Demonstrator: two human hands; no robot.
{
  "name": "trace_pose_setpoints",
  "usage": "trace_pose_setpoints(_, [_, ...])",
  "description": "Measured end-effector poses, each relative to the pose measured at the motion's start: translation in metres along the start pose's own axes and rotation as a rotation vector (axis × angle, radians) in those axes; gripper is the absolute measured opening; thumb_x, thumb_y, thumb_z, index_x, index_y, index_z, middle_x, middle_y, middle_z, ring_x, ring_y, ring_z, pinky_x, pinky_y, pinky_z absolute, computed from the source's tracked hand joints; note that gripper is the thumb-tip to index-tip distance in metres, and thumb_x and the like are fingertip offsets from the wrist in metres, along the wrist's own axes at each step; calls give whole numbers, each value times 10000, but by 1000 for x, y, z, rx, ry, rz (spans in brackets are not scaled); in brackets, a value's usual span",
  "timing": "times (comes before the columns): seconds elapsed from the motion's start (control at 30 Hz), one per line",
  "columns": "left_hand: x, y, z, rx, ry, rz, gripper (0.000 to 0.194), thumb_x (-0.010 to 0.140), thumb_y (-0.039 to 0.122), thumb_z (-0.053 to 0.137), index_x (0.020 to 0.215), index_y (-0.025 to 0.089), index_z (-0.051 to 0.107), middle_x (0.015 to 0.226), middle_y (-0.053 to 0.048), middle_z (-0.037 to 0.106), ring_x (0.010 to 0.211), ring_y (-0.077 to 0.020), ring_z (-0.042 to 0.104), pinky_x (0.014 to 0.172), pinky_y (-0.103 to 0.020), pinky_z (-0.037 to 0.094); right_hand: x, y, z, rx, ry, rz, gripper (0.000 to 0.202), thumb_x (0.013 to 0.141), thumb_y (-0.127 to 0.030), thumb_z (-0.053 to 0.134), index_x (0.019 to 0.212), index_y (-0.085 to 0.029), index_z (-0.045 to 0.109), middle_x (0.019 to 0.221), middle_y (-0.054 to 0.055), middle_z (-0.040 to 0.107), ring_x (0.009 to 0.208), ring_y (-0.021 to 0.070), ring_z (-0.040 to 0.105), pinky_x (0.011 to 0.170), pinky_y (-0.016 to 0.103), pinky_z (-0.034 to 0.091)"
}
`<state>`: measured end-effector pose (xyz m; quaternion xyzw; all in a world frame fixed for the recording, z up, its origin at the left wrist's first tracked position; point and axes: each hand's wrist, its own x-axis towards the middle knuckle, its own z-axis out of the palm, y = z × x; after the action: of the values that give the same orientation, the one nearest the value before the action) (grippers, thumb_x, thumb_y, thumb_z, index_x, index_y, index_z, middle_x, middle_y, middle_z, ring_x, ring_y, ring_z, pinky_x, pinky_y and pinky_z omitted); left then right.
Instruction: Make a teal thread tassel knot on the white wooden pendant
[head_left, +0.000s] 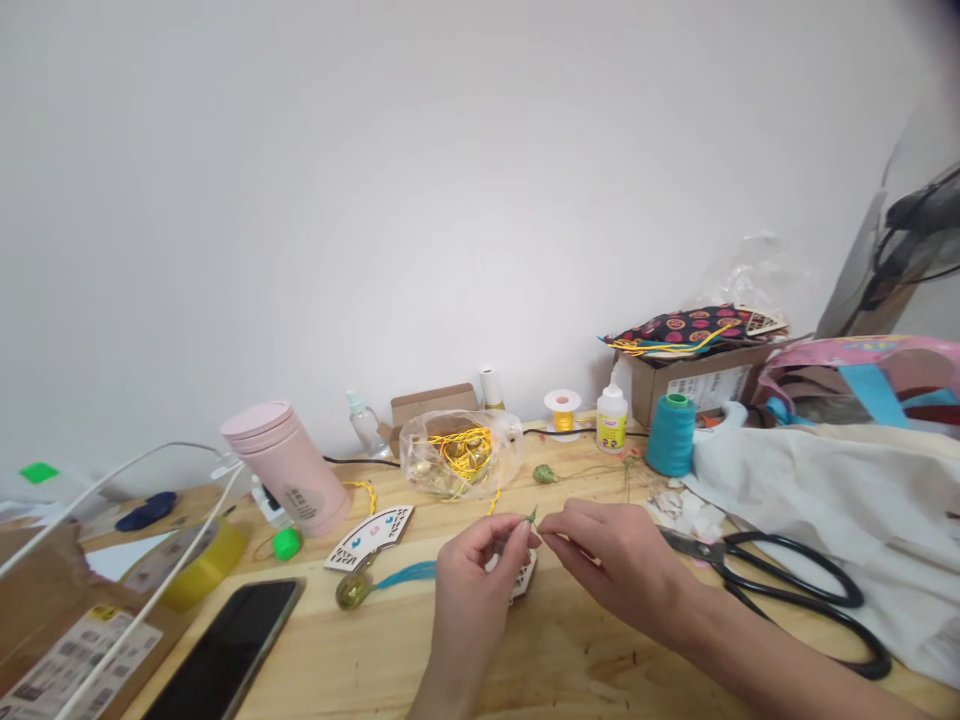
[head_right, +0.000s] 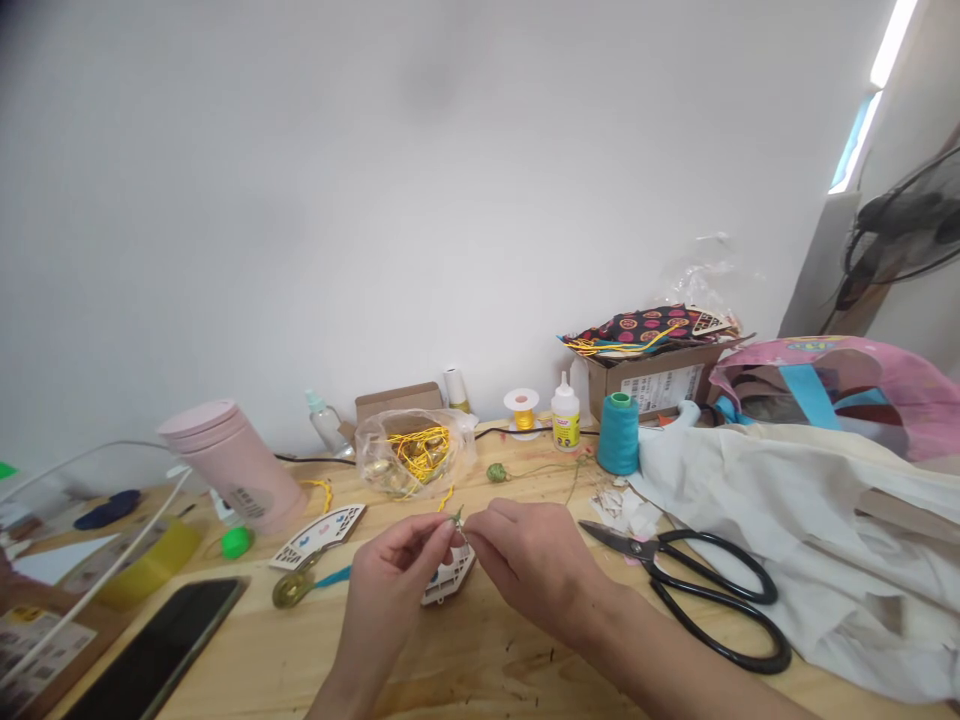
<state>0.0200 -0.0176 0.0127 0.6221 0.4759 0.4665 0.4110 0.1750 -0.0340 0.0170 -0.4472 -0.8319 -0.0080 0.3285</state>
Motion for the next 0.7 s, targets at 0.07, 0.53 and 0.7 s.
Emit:
trace_pose_setpoints(0.07, [-1,0,-1,93,-2,50,184,717,330,567,738,168,653,653,-16,674,592,-136,581,585,-237,467,-1,0,-1,-56,-4,-28,232,850,-180,352,758,-181,565,612,6,564,523,104,489,478,213,249])
trace_pose_setpoints(0.53, [-6,2,3,164,-197,142,159,755,273,528,685,189,644,642,-8,651,589,-122,557,551,-210,424,7,18,-17,205,12,43,170,821,-231,485,745,-194,632,642,-3,550,584,99,504,518,198,321])
trace_pose_setpoints(0.7, [-5,-3,3,-44,-163,50,148,735,293,563,731,171,645,638,-13,650,557,-105,536,528,-199,427,6,17,-7,392,-8,141,136,797,-212,521,727,-183,634,601,-14,544,571,97,485,521,194,333])
